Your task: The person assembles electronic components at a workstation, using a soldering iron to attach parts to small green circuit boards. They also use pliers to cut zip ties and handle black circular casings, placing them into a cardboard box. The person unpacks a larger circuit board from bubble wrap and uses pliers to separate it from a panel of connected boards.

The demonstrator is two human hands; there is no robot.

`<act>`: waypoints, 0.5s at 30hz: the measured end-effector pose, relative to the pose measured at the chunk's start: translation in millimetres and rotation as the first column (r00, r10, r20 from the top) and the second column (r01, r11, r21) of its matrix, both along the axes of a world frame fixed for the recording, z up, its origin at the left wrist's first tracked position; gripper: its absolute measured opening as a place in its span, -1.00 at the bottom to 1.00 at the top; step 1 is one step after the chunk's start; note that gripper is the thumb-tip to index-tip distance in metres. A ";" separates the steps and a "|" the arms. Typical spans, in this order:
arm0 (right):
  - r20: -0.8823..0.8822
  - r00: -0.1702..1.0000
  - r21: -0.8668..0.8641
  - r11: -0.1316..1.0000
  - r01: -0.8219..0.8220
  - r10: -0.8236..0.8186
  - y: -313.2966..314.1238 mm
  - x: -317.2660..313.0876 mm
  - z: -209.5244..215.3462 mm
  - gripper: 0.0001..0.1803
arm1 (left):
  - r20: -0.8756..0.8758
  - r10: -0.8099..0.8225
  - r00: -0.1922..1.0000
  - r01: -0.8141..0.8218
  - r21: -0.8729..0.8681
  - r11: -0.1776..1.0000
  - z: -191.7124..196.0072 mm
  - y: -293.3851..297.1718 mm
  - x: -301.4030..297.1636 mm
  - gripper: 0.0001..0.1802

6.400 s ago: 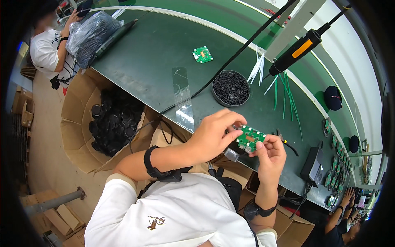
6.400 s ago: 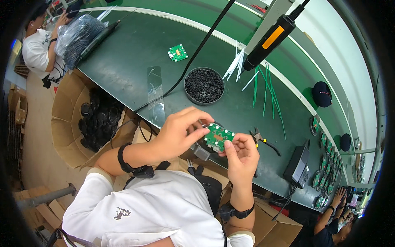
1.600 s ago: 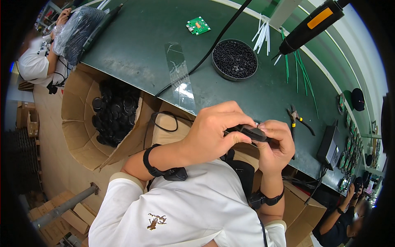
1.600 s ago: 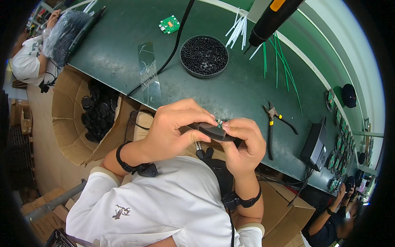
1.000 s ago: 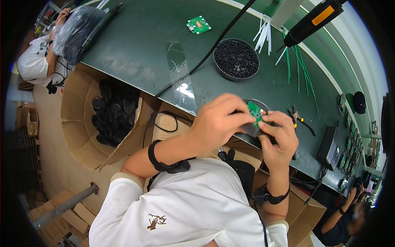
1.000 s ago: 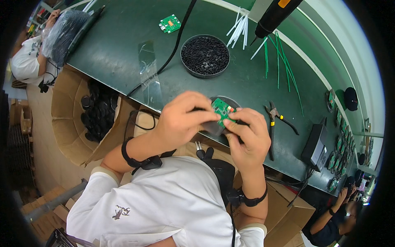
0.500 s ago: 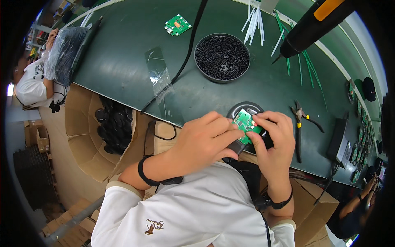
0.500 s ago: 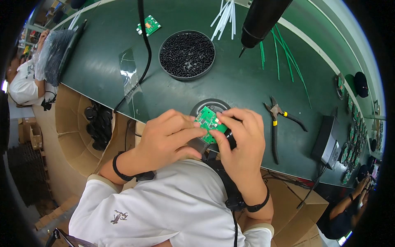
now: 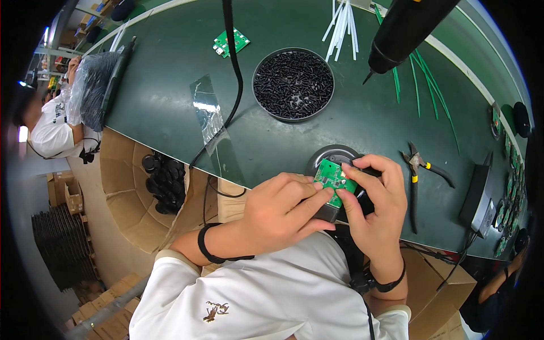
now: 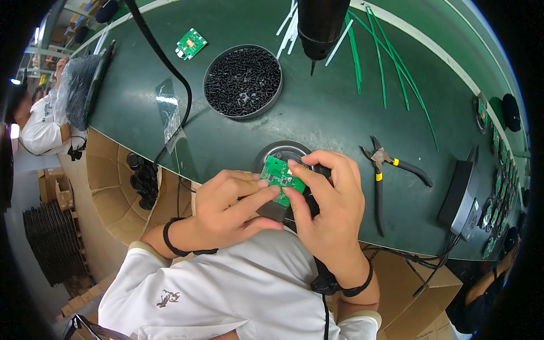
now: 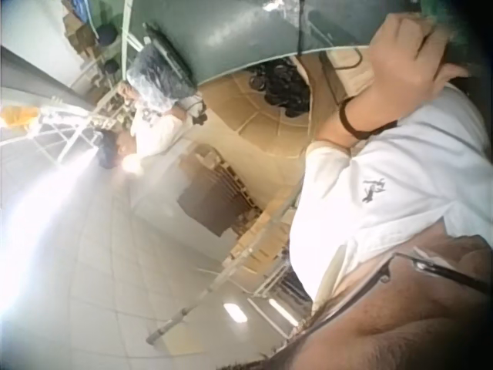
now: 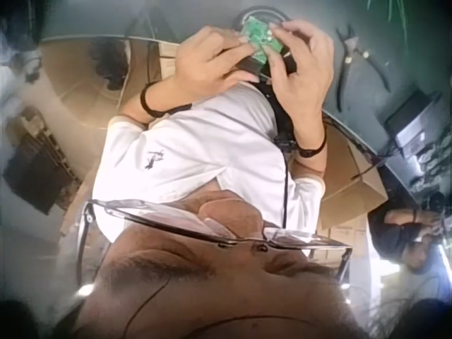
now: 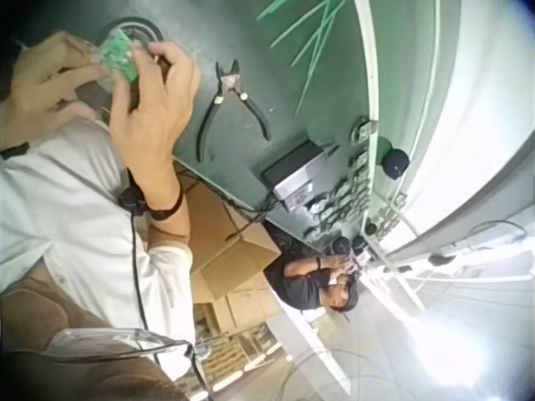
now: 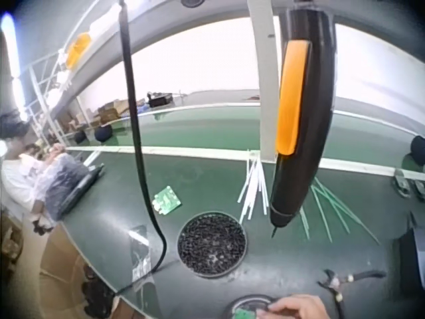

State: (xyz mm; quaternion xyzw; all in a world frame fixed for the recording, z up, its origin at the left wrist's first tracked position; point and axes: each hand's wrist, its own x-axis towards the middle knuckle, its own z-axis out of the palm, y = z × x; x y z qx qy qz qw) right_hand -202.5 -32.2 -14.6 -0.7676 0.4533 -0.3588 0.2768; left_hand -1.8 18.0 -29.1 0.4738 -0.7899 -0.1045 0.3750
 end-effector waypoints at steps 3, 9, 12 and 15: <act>-0.039 0.999 -0.053 0.999 -0.013 0.011 0.4 -0.3 -1.1 -0.56 | -0.034 0.004 0.999 -0.004 -0.005 1.000 2.0 -0.1 -1.5 -0.35; -0.127 0.991 -0.062 0.997 -0.042 0.033 2.5 -3.4 8.7 -0.46 | -0.090 -0.051 0.995 0.061 0.120 0.991 23.6 -3.9 8.4 -0.51; 0.007 0.999 0.099 0.994 0.052 -0.053 -1.2 -10.1 28.4 -0.45 | -0.076 0.071 0.995 -0.066 0.062 0.996 35.6 -29.0 28.3 -0.71; 0.126 0.987 0.130 0.988 0.080 -0.097 -37.4 -14.4 52.5 -0.38 | 0.065 0.242 0.968 -0.245 0.031 0.969 35.7 -78.2 37.5 -0.87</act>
